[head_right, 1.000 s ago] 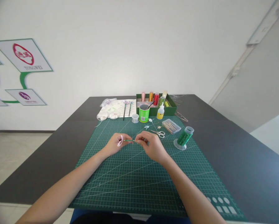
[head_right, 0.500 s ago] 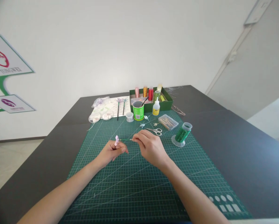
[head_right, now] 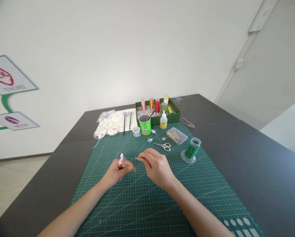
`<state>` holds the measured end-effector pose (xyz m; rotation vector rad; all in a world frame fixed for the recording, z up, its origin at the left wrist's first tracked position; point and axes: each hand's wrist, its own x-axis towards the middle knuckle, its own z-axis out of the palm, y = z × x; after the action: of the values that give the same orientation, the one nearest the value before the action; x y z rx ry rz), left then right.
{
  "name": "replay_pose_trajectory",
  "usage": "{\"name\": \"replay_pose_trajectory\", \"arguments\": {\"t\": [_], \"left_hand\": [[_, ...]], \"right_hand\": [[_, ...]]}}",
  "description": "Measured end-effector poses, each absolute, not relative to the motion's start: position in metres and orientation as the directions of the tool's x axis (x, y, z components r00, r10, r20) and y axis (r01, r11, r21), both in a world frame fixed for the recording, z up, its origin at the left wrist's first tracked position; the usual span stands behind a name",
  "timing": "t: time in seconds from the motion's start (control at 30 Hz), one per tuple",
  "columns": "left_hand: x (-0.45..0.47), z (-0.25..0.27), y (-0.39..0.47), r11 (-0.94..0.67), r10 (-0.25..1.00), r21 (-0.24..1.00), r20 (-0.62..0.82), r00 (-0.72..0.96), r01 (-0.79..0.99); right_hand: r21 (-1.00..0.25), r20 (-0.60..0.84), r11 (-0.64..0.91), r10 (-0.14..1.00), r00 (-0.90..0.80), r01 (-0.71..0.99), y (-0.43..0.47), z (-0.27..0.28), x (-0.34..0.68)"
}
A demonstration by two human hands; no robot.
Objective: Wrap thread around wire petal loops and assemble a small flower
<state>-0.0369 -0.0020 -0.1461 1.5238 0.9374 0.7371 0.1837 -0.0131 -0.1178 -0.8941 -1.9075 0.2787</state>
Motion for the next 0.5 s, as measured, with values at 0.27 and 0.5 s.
{"name": "replay_pose_trajectory", "arguments": {"t": [0.27,0.5], "left_hand": [[-0.032,-0.138,0.003,-0.087,0.886,0.985,0.009,0.464,0.146],[-0.035,-0.137,0.001,-0.092,0.894,0.988,0.026,0.448,0.126]], "right_hand": [[-0.643,0.615,0.653,0.752,-0.237,0.400,-0.017,-0.116,0.183],[-0.604,0.618,0.673,0.734,-0.283,0.427,-0.019,-0.112,0.182]]}}
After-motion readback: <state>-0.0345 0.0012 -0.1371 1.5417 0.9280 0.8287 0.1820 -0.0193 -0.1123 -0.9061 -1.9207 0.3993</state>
